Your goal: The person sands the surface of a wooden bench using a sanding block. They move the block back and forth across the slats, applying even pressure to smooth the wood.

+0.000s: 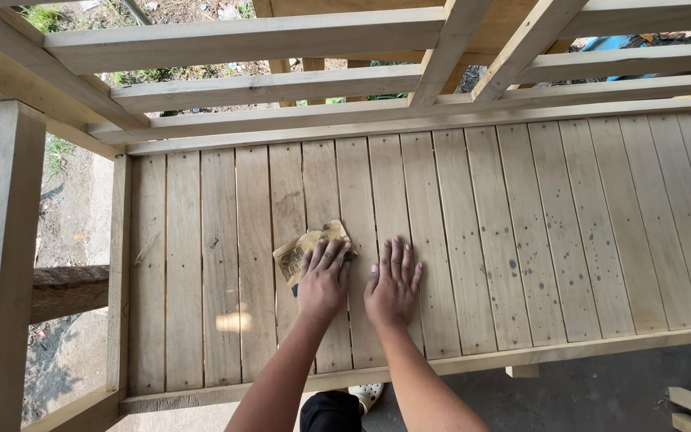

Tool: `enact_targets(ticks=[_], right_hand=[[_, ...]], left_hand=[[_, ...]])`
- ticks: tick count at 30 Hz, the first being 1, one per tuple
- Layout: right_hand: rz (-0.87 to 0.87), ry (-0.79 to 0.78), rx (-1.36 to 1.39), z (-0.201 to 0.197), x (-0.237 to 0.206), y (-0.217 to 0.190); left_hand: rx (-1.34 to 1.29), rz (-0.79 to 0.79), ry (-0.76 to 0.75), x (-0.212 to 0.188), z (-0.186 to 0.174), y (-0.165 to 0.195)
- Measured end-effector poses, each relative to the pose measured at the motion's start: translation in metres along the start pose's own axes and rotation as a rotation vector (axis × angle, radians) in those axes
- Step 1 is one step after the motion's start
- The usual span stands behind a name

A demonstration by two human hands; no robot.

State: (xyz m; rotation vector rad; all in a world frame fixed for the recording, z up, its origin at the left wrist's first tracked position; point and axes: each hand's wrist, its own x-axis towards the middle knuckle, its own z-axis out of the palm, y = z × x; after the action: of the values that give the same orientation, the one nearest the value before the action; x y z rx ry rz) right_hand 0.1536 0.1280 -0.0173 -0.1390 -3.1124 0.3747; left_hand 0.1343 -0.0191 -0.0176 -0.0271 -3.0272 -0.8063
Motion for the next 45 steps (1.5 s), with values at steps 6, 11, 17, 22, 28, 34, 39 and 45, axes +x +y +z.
enact_targets(ticks=[6, 11, 17, 22, 28, 34, 39, 45], right_hand=[[-0.011, -0.001, -0.044, 0.002, 0.001, 0.002], [-0.025, 0.034, 0.004, 0.005, 0.000, 0.003], [0.001, 0.028, -0.007, 0.010, 0.007, 0.004], [0.027, -0.004, -0.084, 0.021, 0.055, 0.001], [-0.089, 0.062, -0.068, 0.026, 0.116, -0.010], [-0.106, 0.043, -0.049, 0.017, 0.126, -0.016], [-0.107, 0.044, -0.017, 0.011, 0.125, -0.019], [-0.078, -0.004, -0.057, 0.012, 0.126, -0.021]], left_hand=[[0.063, -0.048, 0.153, 0.107, 0.004, -0.009], [0.089, -0.049, 0.099, 0.043, 0.000, 0.006], [0.111, -0.037, 0.060, 0.055, -0.005, 0.002], [0.054, -0.041, 0.101, 0.126, 0.003, -0.003], [0.106, 0.141, 0.043, 0.040, 0.002, -0.010], [0.056, 0.057, 0.110, 0.156, 0.012, -0.026], [0.036, 0.073, 0.112, 0.133, 0.006, -0.017], [0.035, 0.080, 0.109, 0.099, 0.006, -0.021]])
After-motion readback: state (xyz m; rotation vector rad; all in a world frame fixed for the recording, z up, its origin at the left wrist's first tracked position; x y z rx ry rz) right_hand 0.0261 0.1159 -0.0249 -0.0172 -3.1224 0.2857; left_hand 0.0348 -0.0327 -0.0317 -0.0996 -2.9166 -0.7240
